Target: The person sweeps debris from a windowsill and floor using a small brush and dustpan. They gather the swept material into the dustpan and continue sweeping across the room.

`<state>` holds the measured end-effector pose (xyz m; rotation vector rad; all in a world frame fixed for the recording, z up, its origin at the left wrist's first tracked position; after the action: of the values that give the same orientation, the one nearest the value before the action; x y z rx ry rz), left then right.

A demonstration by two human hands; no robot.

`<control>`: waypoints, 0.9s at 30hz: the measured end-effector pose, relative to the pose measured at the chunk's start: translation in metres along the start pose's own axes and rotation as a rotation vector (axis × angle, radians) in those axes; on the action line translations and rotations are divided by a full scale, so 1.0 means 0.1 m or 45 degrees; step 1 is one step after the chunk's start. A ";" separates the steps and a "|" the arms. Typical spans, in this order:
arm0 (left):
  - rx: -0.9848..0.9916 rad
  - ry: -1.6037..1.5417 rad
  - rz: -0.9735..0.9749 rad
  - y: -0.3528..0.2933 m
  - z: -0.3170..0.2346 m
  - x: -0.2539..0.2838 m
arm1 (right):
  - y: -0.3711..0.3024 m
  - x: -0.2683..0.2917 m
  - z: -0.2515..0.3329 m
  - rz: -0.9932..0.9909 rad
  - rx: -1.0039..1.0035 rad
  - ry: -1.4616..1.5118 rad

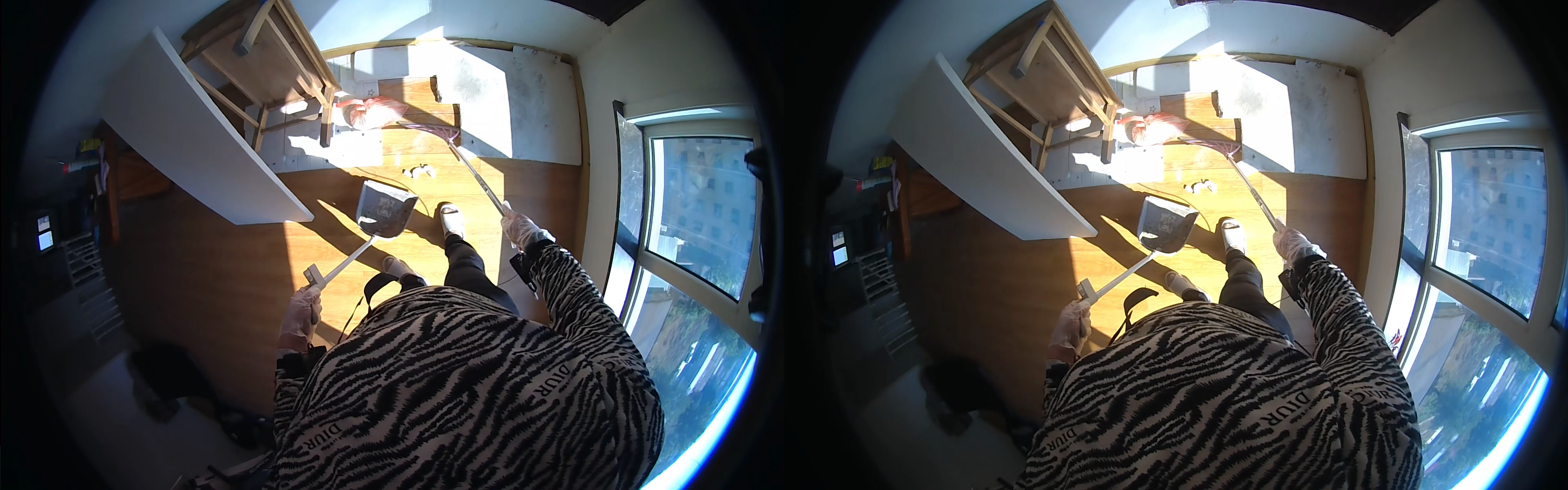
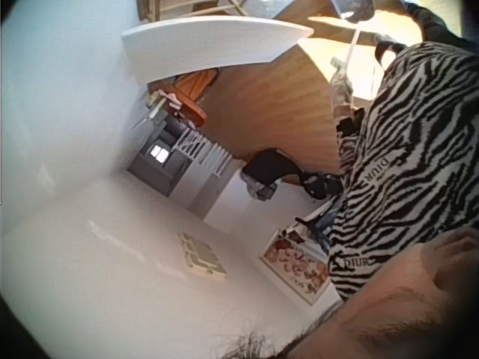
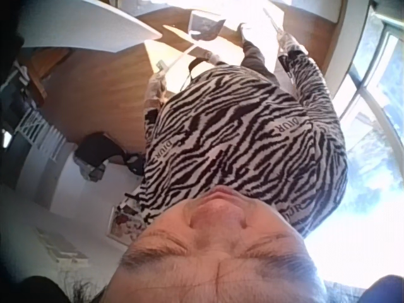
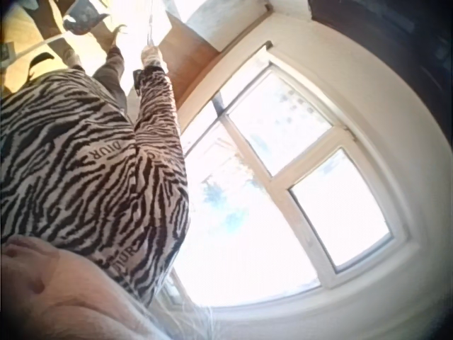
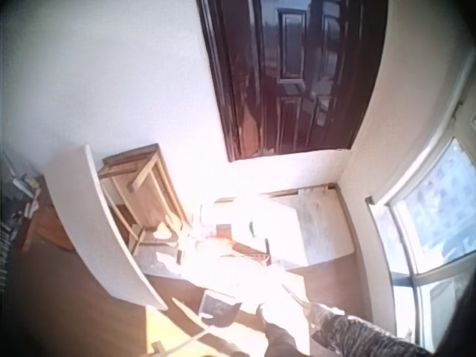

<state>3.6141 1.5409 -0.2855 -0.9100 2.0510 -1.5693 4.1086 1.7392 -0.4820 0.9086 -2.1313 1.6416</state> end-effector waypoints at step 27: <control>-0.064 0.196 0.147 0.20 -0.07 0.31 | 0.05 0.58 0.95 0.295 -0.558 1.582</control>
<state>3.5828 1.5267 -0.3003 -0.6930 2.2151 -1.5758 4.0752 1.6332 -0.4806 -0.4526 -1.5292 1.1750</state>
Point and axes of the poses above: each hand's wrist, its own y-axis towards the middle knuckle, its own x-axis out of the back of the hand, z = x × y, the point moved 3 cm from there along y, towards the middle knuckle, and after that the axes turned 8 degrees about -y, right-handed, at the moved point
